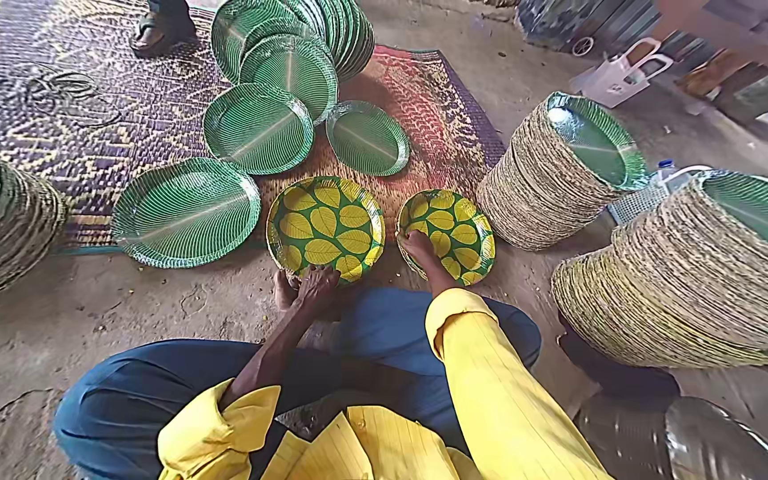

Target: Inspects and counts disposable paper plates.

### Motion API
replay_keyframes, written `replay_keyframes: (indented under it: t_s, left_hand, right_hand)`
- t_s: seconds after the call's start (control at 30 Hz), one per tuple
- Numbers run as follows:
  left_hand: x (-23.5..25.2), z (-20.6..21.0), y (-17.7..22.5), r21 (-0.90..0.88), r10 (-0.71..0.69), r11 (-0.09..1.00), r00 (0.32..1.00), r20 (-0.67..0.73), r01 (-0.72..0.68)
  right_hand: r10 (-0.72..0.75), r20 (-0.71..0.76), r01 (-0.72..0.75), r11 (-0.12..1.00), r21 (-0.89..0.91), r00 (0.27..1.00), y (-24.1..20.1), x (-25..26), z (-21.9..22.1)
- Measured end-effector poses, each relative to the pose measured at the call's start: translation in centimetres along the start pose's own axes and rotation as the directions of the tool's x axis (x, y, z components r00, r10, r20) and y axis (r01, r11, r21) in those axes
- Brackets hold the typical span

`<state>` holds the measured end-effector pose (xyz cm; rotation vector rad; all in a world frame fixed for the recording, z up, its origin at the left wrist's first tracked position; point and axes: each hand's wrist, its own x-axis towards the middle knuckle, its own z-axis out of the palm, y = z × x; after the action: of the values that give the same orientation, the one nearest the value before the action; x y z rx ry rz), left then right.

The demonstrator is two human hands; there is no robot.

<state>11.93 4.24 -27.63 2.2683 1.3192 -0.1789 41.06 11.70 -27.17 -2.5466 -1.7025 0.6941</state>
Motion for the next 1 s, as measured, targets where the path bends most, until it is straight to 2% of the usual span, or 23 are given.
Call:
replay_keyframes:
  t_s: [0.17, 0.57, 0.67, 0.77, 0.83, 0.9, 0.97, 1.0]
  left_hand:
    - [0.1, 0.2, -0.3, -0.013, -0.015, 1.0, 1.0, -0.004, 0.015]
    - [0.0, 0.4, -0.2, 0.005, -0.023, 1.0, 1.0, 0.003, 0.023]
    - [0.1, 0.7, -0.4, 0.016, -0.029, 0.999, 1.0, 0.006, 0.029]
    - [0.0, 0.7, -0.4, 0.024, -0.033, 0.999, 0.999, 0.024, 0.033]
    - [0.1, 0.6, -0.9, -0.025, -0.03, 0.999, 1.0, 0.002, 0.03]
    - [0.3, 0.7, -1.8, -0.129, -0.041, 0.991, 0.997, -0.071, 0.031]
    - [0.4, 0.7, -2.4, -0.257, -0.047, 0.966, 0.954, -0.295, -0.032]
    - [0.5, 0.7, -2.6, -0.282, -0.048, 0.955, 0.887, -0.46, -0.095]
  right_hand:
    - [-0.007, 0.029, 0.009, 0.997, -0.071, 1.0, -0.7, -0.4, -0.4]
    - [0.02, 0.052, -0.019, 1.0, -0.016, 0.998, -0.7, -0.4, -1.1]
    - [0.036, 0.004, -0.036, 0.998, -0.045, 0.999, -1.1, -1.0, -1.2]
    - [0.023, -0.133, -0.032, 0.998, -0.061, 0.991, -2.2, -1.6, -2.5]
    - [-0.067, -0.309, 0.06, 0.998, -0.033, 0.949, -3.3, -2.6, -4.3]
    - [-0.251, -0.475, 0.252, 0.966, -0.061, 0.843, -4.4, -4.8, -5.2]
    - [-0.466, -0.473, 0.471, 0.874, -0.117, 0.748, -6.2, -6.9, -4.6]
    - [-0.562, -0.408, 0.559, 0.817, -0.141, 0.72, -7.3, -7.4, -3.3]
